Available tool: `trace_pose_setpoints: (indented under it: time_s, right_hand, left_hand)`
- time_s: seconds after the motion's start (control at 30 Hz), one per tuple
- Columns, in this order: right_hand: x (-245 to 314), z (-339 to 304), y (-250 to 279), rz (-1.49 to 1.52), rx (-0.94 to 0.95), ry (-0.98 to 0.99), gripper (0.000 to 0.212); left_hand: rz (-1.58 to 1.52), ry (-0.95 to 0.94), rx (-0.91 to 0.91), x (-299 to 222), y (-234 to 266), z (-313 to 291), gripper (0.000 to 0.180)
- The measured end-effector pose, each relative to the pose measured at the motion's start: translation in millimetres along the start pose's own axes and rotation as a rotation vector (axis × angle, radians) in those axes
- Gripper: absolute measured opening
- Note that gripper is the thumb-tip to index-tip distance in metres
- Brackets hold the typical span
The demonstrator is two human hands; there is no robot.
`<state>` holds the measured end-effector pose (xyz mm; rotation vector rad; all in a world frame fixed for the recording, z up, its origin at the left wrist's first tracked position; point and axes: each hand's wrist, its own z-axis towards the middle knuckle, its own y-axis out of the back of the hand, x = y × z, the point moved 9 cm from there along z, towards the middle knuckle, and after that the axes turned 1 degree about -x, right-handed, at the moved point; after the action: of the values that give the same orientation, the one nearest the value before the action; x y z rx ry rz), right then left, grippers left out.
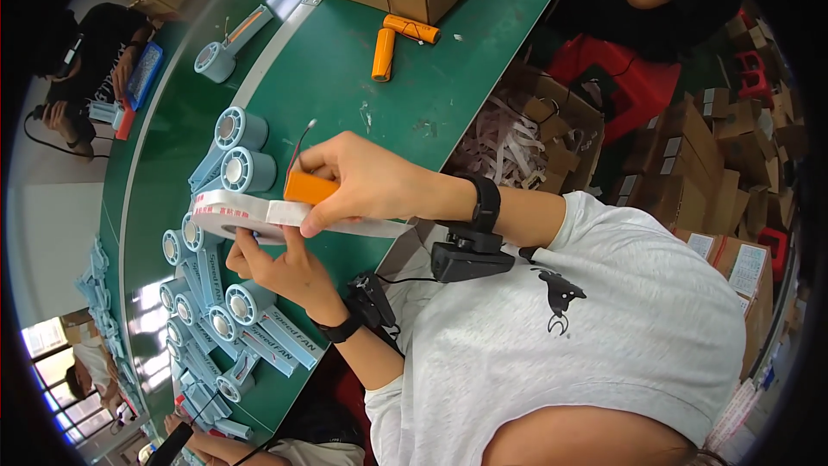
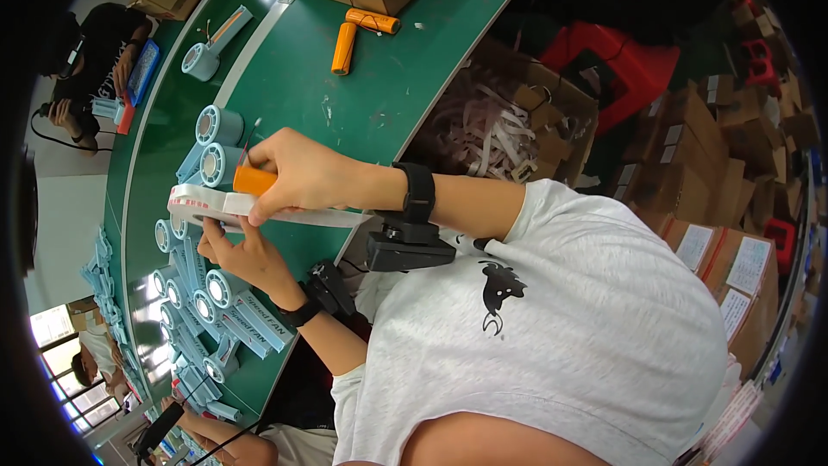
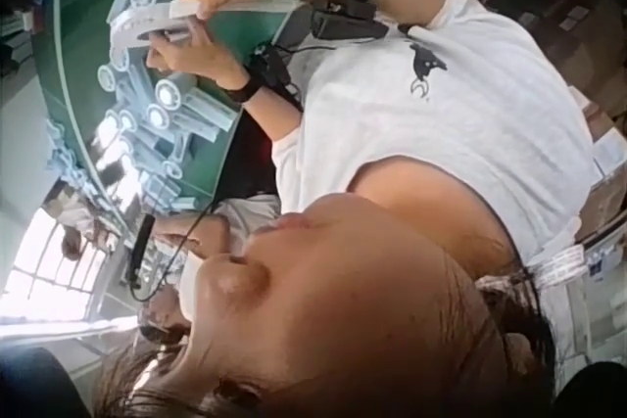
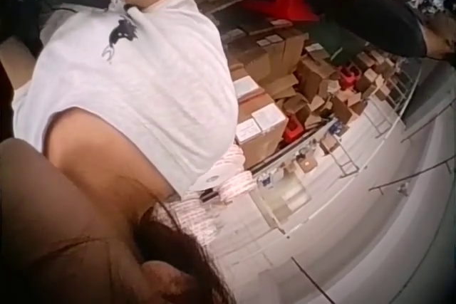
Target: Apply adhesive tape to small orange cylinders and assemble them into blue circular housing components on a production line.
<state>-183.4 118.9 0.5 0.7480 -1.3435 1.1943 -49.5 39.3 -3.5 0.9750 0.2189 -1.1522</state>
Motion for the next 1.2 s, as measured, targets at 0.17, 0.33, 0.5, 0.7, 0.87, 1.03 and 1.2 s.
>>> trace_pose_setpoints:
  time_s: [0.17,0.33,0.5,0.7,0.87,1.03,1.2]
  right_hand:
    - [11,-16,19,0.308,-0.068,-0.062,0.029]
    - [19,-50,26,-0.681,0.181,-0.02,0.024]
    - [64,-20,46,-0.414,-0.15,0.073,0.02]
    - [107,16,19,-0.726,-0.107,0.303,0.019]
    - [109,-12,26,-0.838,0.274,0.282,0.02]
    - [70,-4,-1,-0.207,0.226,0.024,0.023]
    - [25,-8,-33,-0.322,0.402,0.142,0.02]
  left_hand:
    - [0.106,-0.196,0.102,-19,-5,3,0.057]
    - [-0.012,-0.01,-0.022,2,18,16,0.055]
    - [0.025,-0.129,-0.005,-13,17,6,0.049]
    - [0.021,-0.221,-0.007,-30,18,5,0.048]
    - [0.149,-0.201,-0.092,-22,46,17,0.048]
    - [0.181,-0.277,-0.16,-36,50,24,0.049]
    - [0.024,0.031,-0.247,1,64,33,0.046]
